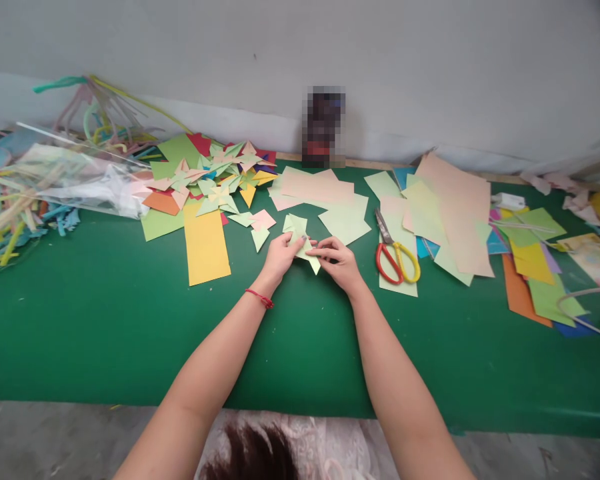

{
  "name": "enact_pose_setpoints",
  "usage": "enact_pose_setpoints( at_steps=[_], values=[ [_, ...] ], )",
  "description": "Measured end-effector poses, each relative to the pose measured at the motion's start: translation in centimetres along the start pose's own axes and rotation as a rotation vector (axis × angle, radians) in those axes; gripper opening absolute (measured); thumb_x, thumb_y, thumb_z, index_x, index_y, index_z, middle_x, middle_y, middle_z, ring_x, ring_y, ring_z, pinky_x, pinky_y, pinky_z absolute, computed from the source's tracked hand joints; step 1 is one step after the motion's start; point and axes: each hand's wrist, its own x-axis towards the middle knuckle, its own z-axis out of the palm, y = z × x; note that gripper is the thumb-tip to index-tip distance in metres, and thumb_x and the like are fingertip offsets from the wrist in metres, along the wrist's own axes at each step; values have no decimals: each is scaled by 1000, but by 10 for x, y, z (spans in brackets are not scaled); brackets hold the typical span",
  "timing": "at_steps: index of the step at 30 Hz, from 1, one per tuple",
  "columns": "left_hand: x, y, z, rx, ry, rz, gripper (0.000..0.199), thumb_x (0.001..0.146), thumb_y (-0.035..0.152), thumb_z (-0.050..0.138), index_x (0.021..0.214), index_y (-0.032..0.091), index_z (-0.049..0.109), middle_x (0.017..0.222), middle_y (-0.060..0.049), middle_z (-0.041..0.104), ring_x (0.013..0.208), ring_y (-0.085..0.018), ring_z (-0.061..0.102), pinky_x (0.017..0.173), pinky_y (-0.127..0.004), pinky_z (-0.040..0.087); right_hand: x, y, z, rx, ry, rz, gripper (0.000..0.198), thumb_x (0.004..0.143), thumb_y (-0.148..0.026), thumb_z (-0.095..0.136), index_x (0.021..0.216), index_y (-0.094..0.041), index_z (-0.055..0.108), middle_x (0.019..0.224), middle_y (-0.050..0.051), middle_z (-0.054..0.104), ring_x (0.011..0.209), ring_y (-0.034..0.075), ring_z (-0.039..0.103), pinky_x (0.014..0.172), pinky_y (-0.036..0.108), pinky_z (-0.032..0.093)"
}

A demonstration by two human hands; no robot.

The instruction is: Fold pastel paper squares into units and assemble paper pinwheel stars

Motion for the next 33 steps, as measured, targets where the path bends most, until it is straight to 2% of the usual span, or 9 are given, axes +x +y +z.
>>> enact_pose_setpoints(
  at_steps=[6,10,14,16,20,26,33],
  values=[
    [1,-2,4,9,-111,-33,29,69,42,65,70,14,58,67,-1,60,70,-15,56,66,-26,44,2,2,2,27,82,56,6,72,-27,67,76,-25,70,76,0,51,66,10,50,55,25,42],
    [1,-4,6,-21,-97,-23,29,67,42,68,73,14,61,68,-2,61,72,-16,57,69,-27,44,4,4,3,1,141,118,10,71,-30,68,67,-21,65,72,-1,50,60,9,47,53,25,41],
    [0,-4,6,-44,-99,-13,29,66,42,68,70,13,63,68,-2,61,73,-16,56,70,-27,45,4,2,4,18,220,129,12,71,-32,68,70,-21,64,82,2,58,71,12,55,55,24,44],
    [0,-3,5,-54,-115,-15,30,66,43,67,71,13,64,68,-2,61,74,-16,56,71,-27,45,5,-1,5,50,256,128,11,71,-31,68,73,-21,65,81,2,60,75,14,57,59,26,46],
    [0,-3,4,-76,-141,-19,32,65,43,69,72,13,65,67,-2,61,74,-16,56,72,-28,46,5,-4,7,100,306,170,12,70,-31,68,70,-20,64,72,0,59,66,12,56,63,27,47],
    [-1,-1,5,-130,-176,-60,31,63,42,70,69,13,63,64,-1,58,74,-15,56,73,-30,48,5,-6,11,98,338,216,15,70,-34,67,71,-19,63,72,0,60,67,13,56,63,26,47],
    [-3,1,7,-163,-157,-61,29,63,41,71,64,13,60,63,1,56,71,-13,55,75,-32,50,5,-8,15,141,437,297,22,66,-36,69,73,-19,57,69,-2,58,64,12,56,63,27,48]
  ],
)
